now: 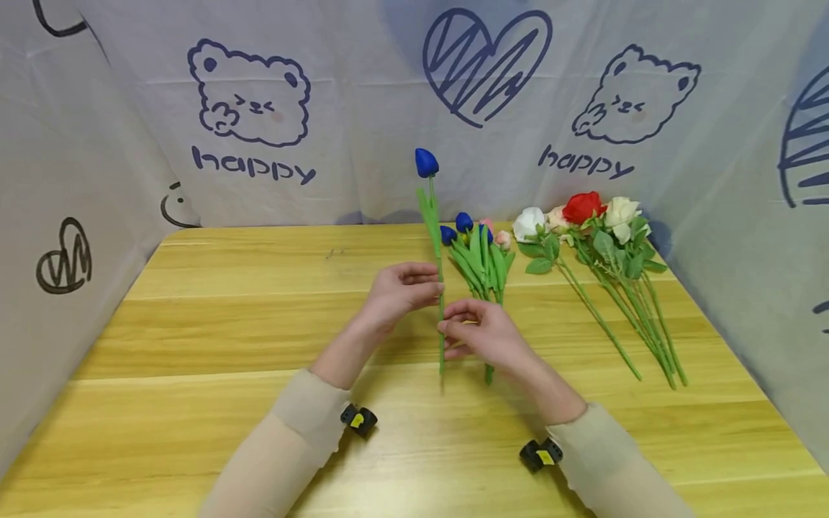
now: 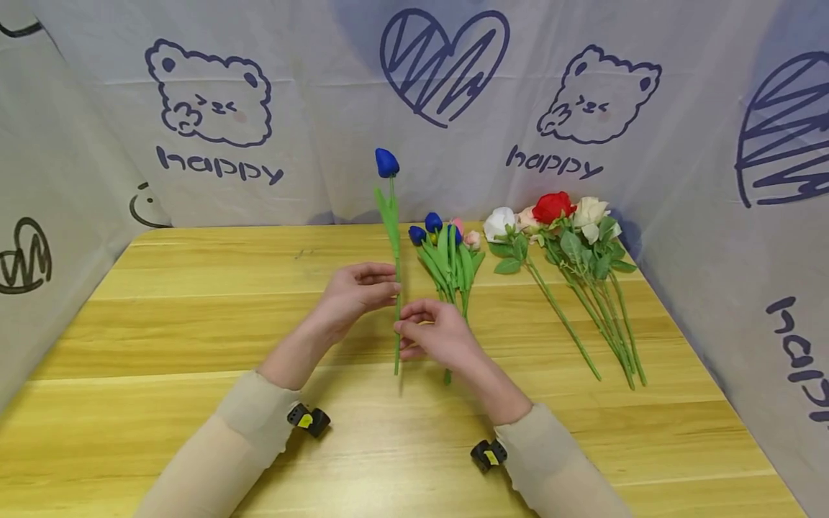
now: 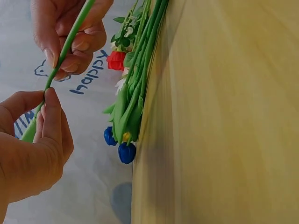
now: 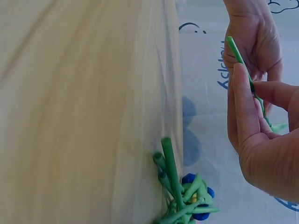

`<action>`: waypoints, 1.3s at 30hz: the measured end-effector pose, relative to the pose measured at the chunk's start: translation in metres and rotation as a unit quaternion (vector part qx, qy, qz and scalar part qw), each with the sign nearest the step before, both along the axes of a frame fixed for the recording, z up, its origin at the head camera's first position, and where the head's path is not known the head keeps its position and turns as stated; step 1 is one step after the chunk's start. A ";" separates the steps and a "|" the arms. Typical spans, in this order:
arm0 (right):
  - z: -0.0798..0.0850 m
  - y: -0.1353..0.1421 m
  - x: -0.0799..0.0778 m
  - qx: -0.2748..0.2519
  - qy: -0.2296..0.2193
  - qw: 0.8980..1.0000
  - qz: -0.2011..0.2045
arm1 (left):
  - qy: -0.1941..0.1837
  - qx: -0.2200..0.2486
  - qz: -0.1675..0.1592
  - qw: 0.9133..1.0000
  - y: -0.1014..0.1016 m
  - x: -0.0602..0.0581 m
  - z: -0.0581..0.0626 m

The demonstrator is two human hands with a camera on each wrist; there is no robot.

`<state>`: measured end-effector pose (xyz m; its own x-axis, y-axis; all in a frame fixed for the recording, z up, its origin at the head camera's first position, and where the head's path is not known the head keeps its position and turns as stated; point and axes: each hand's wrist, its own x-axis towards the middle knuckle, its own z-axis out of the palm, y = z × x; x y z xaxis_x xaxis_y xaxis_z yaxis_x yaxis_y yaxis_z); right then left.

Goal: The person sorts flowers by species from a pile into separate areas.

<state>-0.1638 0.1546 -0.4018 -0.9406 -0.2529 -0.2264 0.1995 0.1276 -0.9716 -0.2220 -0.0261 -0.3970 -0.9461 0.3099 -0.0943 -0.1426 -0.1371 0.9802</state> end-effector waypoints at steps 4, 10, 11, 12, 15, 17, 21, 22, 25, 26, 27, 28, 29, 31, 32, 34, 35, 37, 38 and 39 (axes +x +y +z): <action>0.002 0.007 -0.003 0.023 0.011 1.000 -0.002 | 0.004 -0.008 -0.004 1.000 0.006 -0.004 -0.003; 0.002 0.021 -0.009 0.087 0.024 0.996 0.000 | 0.011 -0.044 -0.016 0.999 0.020 -0.016 -0.011; 0.002 0.023 -0.010 0.095 0.022 0.995 -0.001 | 0.009 -0.051 -0.019 0.998 0.022 -0.018 -0.012; 0.001 0.025 -0.011 0.100 0.019 0.995 -0.002 | 0.005 -0.059 -0.023 0.998 0.024 -0.019 -0.013; -0.001 0.030 -0.013 0.110 0.011 0.994 -0.002 | -0.011 -0.077 -0.038 0.996 0.029 -0.025 -0.017; -0.004 0.033 -0.015 0.109 0.003 0.994 -0.003 | -0.025 -0.081 -0.048 0.995 0.031 -0.028 -0.019; -0.010 0.037 -0.019 0.101 -0.014 0.995 0.004 | -0.043 -0.100 -0.059 0.992 0.034 -0.033 -0.023; -0.011 0.038 -0.020 0.100 -0.019 0.995 0.006 | -0.047 -0.104 -0.061 0.992 0.034 -0.034 -0.024; -0.015 0.040 -0.022 0.099 -0.031 0.995 0.010 | -0.060 -0.122 -0.066 0.989 0.036 -0.036 -0.027; -0.016 0.040 -0.024 0.101 -0.032 0.994 0.011 | -0.066 -0.124 -0.066 0.988 0.037 -0.037 -0.027; -0.017 0.041 -0.025 0.104 -0.035 0.994 0.013 | -0.070 -0.126 -0.065 0.987 0.038 -0.037 -0.028; -0.018 0.041 -0.026 0.106 -0.036 0.994 0.016 | -0.075 -0.126 -0.064 0.987 0.039 -0.038 -0.029; -0.019 0.041 -0.027 0.107 -0.038 0.993 0.017 | -0.079 -0.126 -0.062 0.987 0.040 -0.038 -0.030; -0.021 0.041 -0.029 0.109 -0.043 0.993 0.019 | -0.086 -0.121 -0.054 0.987 0.041 -0.038 -0.031; -0.021 0.041 -0.030 0.108 -0.045 0.993 0.020 | -0.089 -0.118 -0.051 0.988 0.041 -0.038 -0.031; -0.023 0.041 -0.031 0.107 -0.050 0.993 0.019 | -0.094 -0.112 -0.047 0.988 0.041 -0.037 -0.032; -0.023 0.041 -0.032 0.108 -0.052 0.993 0.019 | -0.098 -0.111 -0.046 0.988 0.041 -0.037 -0.032; -0.024 0.041 -0.032 0.111 -0.054 0.992 0.019 | -0.106 -0.106 -0.045 0.988 0.040 -0.037 -0.033; -0.025 0.040 -0.033 0.113 -0.054 0.992 0.020 | -0.110 -0.103 -0.045 0.988 0.040 -0.037 -0.034; -0.025 0.040 -0.033 0.115 -0.054 0.992 0.020 | -0.115 -0.101 -0.045 0.987 0.040 -0.037 -0.034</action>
<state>-0.1965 0.1948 -0.4270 -0.8978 -0.2198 -0.3817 0.2913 0.3537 -0.8888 -0.2587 0.0137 -0.4310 -0.8624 0.3439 -0.3716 -0.3669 0.0813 0.9267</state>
